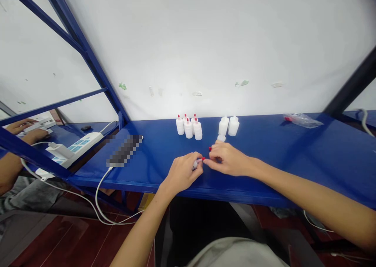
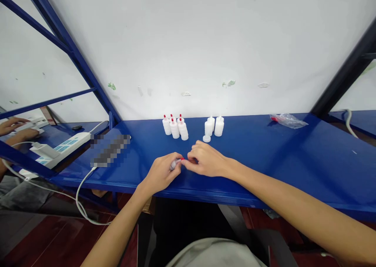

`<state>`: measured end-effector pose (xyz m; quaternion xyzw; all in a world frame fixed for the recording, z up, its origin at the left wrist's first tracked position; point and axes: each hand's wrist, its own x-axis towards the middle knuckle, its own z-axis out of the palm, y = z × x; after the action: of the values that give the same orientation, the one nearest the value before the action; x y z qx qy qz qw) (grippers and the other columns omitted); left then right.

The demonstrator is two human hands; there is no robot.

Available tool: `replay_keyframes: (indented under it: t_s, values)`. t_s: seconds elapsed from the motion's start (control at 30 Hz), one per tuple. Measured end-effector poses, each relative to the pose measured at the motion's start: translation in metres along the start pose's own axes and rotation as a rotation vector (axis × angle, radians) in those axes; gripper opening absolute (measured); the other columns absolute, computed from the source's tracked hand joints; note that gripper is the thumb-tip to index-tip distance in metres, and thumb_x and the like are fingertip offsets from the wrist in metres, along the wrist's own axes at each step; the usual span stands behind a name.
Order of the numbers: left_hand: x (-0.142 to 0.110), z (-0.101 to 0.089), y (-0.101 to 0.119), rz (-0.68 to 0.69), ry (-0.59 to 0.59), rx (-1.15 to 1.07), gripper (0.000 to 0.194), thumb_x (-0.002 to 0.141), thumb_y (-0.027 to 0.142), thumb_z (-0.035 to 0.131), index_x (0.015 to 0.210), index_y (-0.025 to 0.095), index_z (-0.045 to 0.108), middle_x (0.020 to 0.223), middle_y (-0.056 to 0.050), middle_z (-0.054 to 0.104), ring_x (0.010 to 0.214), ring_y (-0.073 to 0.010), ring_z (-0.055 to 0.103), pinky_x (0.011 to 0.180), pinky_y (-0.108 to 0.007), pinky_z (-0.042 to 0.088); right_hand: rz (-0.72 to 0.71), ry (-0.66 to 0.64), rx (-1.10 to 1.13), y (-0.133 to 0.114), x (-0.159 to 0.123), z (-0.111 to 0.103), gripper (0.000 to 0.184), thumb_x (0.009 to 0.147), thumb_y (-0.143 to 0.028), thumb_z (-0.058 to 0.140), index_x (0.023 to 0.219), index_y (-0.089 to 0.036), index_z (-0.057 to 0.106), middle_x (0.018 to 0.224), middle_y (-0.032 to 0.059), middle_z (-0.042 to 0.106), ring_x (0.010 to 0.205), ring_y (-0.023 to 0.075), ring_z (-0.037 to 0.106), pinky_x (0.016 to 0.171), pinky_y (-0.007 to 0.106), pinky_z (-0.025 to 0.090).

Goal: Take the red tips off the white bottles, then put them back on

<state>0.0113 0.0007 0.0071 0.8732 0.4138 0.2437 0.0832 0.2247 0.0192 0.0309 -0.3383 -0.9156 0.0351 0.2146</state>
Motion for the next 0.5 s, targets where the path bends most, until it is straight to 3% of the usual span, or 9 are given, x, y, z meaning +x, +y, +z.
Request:
replay_keyframes:
  t_s: [0.07, 0.17, 0.27, 0.37, 0.5]
  values:
    - [-0.0010, -0.0020, 0.0004, 0.023, -0.014, -0.038, 0.019, 0.098, 0.026, 0.040, 0.105, 0.022, 0.057, 0.095, -0.002, 0.067, 0.083, -0.0170, 0.062, 0.074, -0.028, 0.043, -0.005, -0.064, 0.013, -0.0059, -0.0014, 0.0040, 0.028, 0.095, -0.041, 0.049, 0.081, -0.018, 0.055, 0.062, -0.0010, 0.056, 0.058, 0.0136, 0.046, 0.059, 0.027, 0.031]
    - [-0.0016, -0.0035, 0.0003, 0.042, -0.025, -0.071, 0.021, 0.099, 0.025, 0.036, 0.100, 0.020, 0.056, 0.091, -0.003, 0.066, 0.081, -0.0171, 0.062, 0.074, -0.028, 0.043, -0.064, -0.074, -0.137, -0.0063, -0.0017, 0.0053, 0.027, 0.100, -0.040, 0.041, 0.101, -0.017, 0.056, 0.080, 0.0028, 0.063, 0.059, 0.0135, 0.050, 0.056, 0.027, 0.027]
    - [-0.0018, -0.0033, 0.0000, 0.068, -0.034, -0.048, 0.022, 0.098, 0.023, 0.035, 0.084, 0.020, 0.052, 0.078, -0.002, 0.061, 0.072, -0.0159, 0.057, 0.068, -0.027, 0.040, -0.220, -0.053, -0.319, -0.0044, -0.0002, 0.0059, 0.034, 0.104, -0.036, 0.032, 0.096, -0.017, 0.059, 0.086, 0.0055, 0.064, 0.063, 0.0140, 0.052, 0.059, 0.029, 0.027]
    - [-0.0023, -0.0021, -0.0003, 0.114, -0.046, -0.038, 0.023, 0.097, 0.020, 0.035, 0.078, 0.020, 0.048, 0.073, 0.000, 0.056, 0.066, -0.0142, 0.051, 0.064, -0.027, 0.037, -0.320, -0.062, -0.297, -0.0055, 0.0006, 0.0086, 0.039, 0.105, -0.032, 0.029, 0.083, -0.017, 0.058, 0.079, 0.0051, 0.062, 0.065, 0.0147, 0.050, 0.061, 0.031, 0.028]
    - [-0.0027, 0.0010, -0.0019, 0.111, -0.012, 0.005, 0.018, 0.093, 0.016, 0.036, 0.085, 0.020, 0.052, 0.076, 0.000, 0.058, 0.068, -0.0143, 0.053, 0.065, -0.026, 0.038, -0.186, -0.096, -0.006, -0.0057, -0.0004, 0.0106, 0.039, 0.104, -0.033, 0.028, 0.078, -0.018, 0.052, 0.072, 0.0011, 0.056, 0.060, 0.0128, 0.043, 0.060, 0.028, 0.029]
